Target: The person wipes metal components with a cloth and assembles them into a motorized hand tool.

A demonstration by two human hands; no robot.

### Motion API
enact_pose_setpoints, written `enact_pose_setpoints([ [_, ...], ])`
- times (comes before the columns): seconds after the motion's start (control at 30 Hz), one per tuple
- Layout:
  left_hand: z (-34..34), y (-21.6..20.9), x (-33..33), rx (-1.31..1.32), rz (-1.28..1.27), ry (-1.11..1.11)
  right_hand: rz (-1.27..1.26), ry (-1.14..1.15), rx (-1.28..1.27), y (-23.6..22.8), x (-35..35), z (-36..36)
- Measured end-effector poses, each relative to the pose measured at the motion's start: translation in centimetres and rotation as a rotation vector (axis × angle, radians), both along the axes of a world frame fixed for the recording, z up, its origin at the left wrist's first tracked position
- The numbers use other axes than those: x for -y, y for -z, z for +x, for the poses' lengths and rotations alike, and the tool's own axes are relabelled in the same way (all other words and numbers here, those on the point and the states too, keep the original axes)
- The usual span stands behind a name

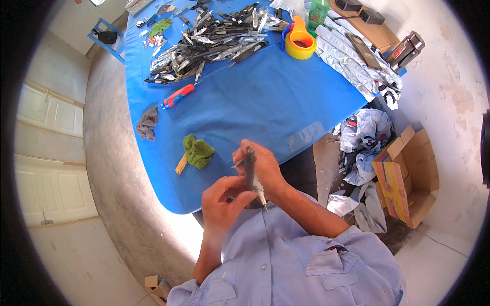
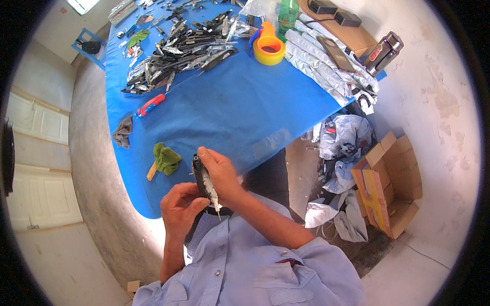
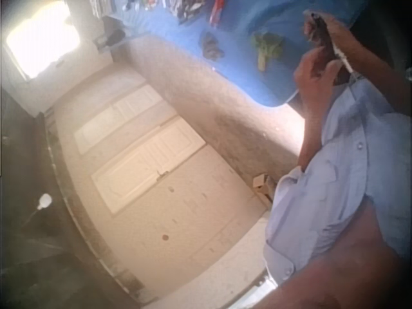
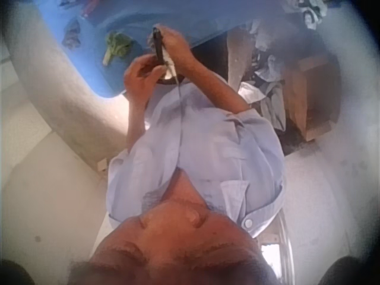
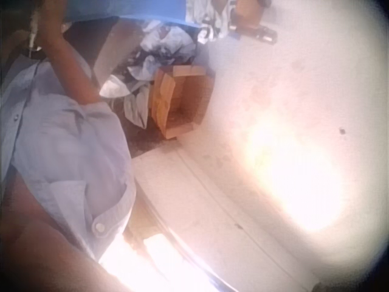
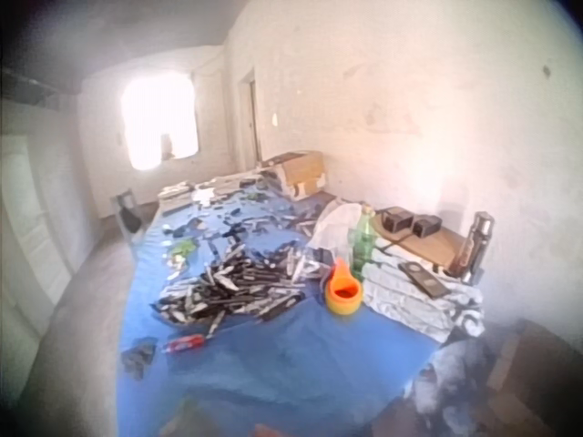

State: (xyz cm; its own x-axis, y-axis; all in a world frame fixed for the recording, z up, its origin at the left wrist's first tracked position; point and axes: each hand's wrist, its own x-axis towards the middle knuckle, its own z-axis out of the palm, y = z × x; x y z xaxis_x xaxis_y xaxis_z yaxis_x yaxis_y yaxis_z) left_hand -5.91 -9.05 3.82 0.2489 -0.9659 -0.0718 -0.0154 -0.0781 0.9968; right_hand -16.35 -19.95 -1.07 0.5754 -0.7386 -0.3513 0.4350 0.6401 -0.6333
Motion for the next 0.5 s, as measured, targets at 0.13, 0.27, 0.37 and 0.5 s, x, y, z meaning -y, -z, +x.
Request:
enact_pose_setpoints([
  [0.13,0.2,0.1,-0.2,-0.080,0.013,-0.067,-0.042,-0.009,-0.099,-1.2,-0.2,0.2],
  [0.27,0.5,0.5,-0.5,-0.069,-0.002,-0.089,-0.026,-0.002,-0.132,-1.7,-0.4,0.7],
  [0.37,0.5,0.6,-0.5,-0.113,0.001,-0.081,-0.026,-0.046,-0.144,-2.0,-0.4,0.6],
  [0.5,0.9,0.7,-0.6,-0.130,0.066,-0.077,-0.032,-0.105,-0.105,-1.9,-0.3,0.5],
])
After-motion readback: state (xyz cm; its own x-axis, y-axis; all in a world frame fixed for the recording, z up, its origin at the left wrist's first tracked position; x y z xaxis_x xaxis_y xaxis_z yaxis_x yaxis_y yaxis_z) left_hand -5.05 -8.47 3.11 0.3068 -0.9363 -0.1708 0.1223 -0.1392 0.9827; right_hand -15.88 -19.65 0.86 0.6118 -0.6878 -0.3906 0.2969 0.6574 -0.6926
